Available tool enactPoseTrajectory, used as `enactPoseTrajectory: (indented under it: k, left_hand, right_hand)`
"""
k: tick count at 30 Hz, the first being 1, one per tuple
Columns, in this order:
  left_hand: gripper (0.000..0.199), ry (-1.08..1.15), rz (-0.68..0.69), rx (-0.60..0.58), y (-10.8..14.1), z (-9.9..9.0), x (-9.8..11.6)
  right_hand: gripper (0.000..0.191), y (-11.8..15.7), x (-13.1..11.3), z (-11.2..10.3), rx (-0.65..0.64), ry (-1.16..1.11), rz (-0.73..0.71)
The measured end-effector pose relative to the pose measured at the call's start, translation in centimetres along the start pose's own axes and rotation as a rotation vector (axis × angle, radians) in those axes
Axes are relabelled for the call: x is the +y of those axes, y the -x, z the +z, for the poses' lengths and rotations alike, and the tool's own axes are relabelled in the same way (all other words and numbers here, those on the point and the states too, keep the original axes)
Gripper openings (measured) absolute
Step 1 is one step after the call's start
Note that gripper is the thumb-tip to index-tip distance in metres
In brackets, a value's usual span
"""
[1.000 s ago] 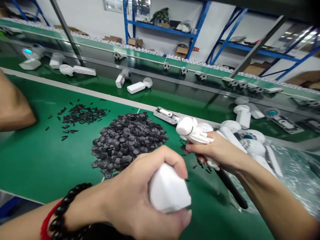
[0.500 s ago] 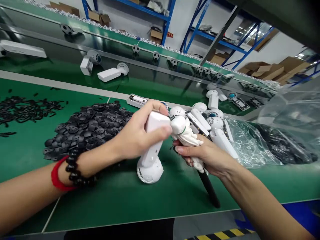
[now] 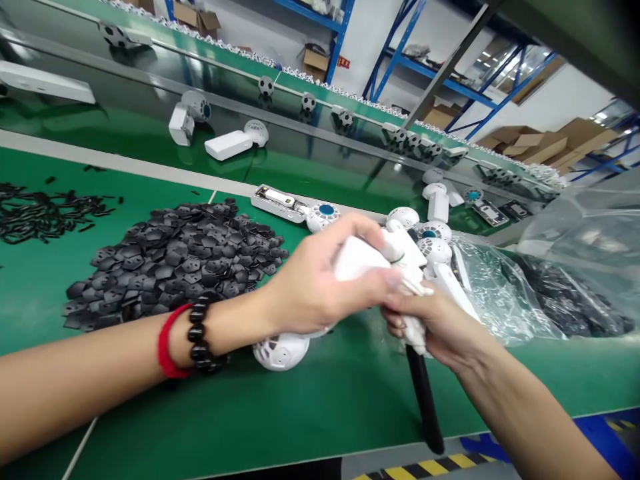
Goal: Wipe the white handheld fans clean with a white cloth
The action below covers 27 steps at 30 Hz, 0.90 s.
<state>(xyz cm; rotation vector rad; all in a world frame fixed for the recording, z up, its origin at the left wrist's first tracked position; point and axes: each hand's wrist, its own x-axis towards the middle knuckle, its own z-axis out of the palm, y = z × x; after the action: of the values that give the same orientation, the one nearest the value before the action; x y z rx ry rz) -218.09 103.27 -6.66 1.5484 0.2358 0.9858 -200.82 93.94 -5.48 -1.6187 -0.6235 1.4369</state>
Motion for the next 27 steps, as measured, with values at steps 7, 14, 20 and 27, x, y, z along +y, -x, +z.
enactPoseTrajectory:
  k: [7,14,20,27]
  left_hand:
    - [0.031,-0.652,0.310,-0.003,3.1,-9.8,2.7]
    - [0.031,-0.448,0.195,0.250,6.4,-10.6,2.1]
    - [0.033,-0.422,0.152,0.223,7.0,-11.1,1.7]
    - [0.033,-0.396,0.159,0.245,7.3,-11.5,1.2]
  right_hand:
    - [0.028,0.1,1.6,4.3,-0.272,0.035,0.119]
    - [0.028,-0.4,-0.7,6.2,-0.360,0.101,0.093]
    - [0.022,-0.8,-1.8,5.9,-0.248,0.439,-0.005]
    - [0.016,-1.7,-2.4,7.3,-0.442,0.490,-0.104]
